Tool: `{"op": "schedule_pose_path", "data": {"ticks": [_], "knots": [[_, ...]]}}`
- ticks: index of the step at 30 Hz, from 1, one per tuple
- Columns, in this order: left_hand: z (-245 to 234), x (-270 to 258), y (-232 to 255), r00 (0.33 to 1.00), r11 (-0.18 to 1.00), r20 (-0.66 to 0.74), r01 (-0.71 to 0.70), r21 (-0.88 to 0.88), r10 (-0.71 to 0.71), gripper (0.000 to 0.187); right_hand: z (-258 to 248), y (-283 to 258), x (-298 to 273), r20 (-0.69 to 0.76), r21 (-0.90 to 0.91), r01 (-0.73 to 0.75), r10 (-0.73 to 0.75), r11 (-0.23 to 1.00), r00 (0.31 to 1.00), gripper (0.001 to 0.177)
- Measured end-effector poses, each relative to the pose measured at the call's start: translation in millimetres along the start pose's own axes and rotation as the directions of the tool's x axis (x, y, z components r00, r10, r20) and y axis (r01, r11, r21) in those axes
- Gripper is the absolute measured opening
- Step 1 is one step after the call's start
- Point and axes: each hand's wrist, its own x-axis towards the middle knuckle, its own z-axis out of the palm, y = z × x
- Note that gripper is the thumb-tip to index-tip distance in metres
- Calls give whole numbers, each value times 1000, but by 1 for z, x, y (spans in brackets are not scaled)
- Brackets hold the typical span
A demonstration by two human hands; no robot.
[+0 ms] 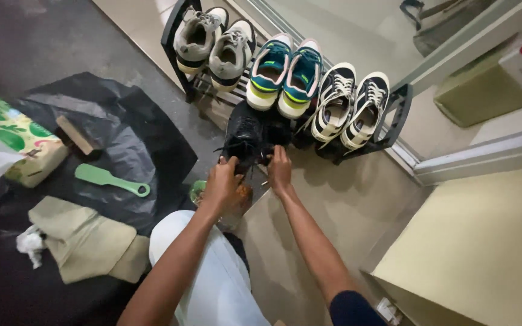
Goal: The person scrubs a black-and-white sneaker with a green brush and wipes it with a cloth, then places it on a shoe rack. They then pick up a black sneaker and scrub it with the same brush. The work area includes a plastic bag, wipes, and a container of water.
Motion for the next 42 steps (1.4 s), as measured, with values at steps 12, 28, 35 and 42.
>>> {"op": "schedule_pose_path", "data": {"ticks": [12,28,35,42], "knots": [[15,31,-11,999,991,-16,29,-129,-32,35,104,72,69,-254,-240,-54,-9,969,967,46],[16,26,-21,996,969,-74,28,-246,-48,37,-37,-35,65,36,203,-465,468,862,883,16],[31,5,-21,999,977,-21,27,-211,-33,40,-134,-141,1,538,570,-751,539,333,647,41],[11,-47,0,988,988,-144,-80,-135,60,43,-139,-135,17,459,570,-714,563,406,687,21]]}}
